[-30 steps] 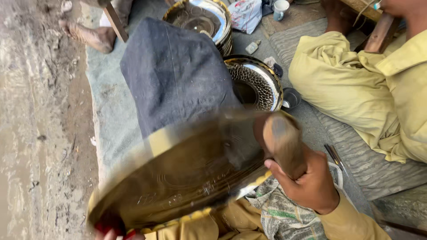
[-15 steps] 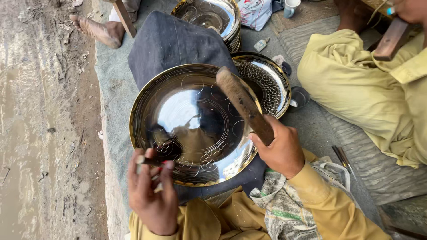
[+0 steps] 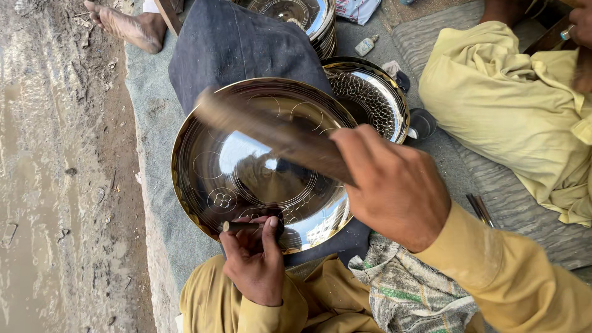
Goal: The person uses a hammer and chisel to engrave a decorative pattern into a large metal plate resting on their lap. They repeatedly strike the chisel to create circular and floral designs on the plate's surface.
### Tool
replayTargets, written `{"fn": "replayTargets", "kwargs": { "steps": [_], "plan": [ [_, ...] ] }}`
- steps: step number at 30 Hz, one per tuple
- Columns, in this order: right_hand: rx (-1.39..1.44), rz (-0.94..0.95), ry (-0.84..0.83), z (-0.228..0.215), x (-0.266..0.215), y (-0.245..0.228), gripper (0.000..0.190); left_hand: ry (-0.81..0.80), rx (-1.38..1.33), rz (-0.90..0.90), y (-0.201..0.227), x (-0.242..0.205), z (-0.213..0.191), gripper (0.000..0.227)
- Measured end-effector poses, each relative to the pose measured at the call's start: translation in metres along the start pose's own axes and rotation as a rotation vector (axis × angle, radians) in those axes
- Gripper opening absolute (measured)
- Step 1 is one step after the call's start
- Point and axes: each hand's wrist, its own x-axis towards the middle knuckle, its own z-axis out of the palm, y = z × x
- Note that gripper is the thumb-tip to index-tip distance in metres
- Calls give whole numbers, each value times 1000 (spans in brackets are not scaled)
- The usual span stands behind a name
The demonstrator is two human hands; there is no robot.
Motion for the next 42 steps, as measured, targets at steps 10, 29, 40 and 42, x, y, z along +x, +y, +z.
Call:
{"fn": "replayTargets", "kwargs": {
  "steps": [10,29,40,42],
  "plan": [
    [-280,-406,-348,-12,67,-67,29,10,60,-34,-15,-3,-3,35],
    [-86,-32,-397,-29,3,15,36,-440,54,119,5,32,-7,34],
    [161,288,-248,16,-106,29,60,-1018,156,411,10,84,-6,42],
    [309,615,-140,38,-130,12,37,-1169,226,451,15,94,-1,42]
  ]
}}
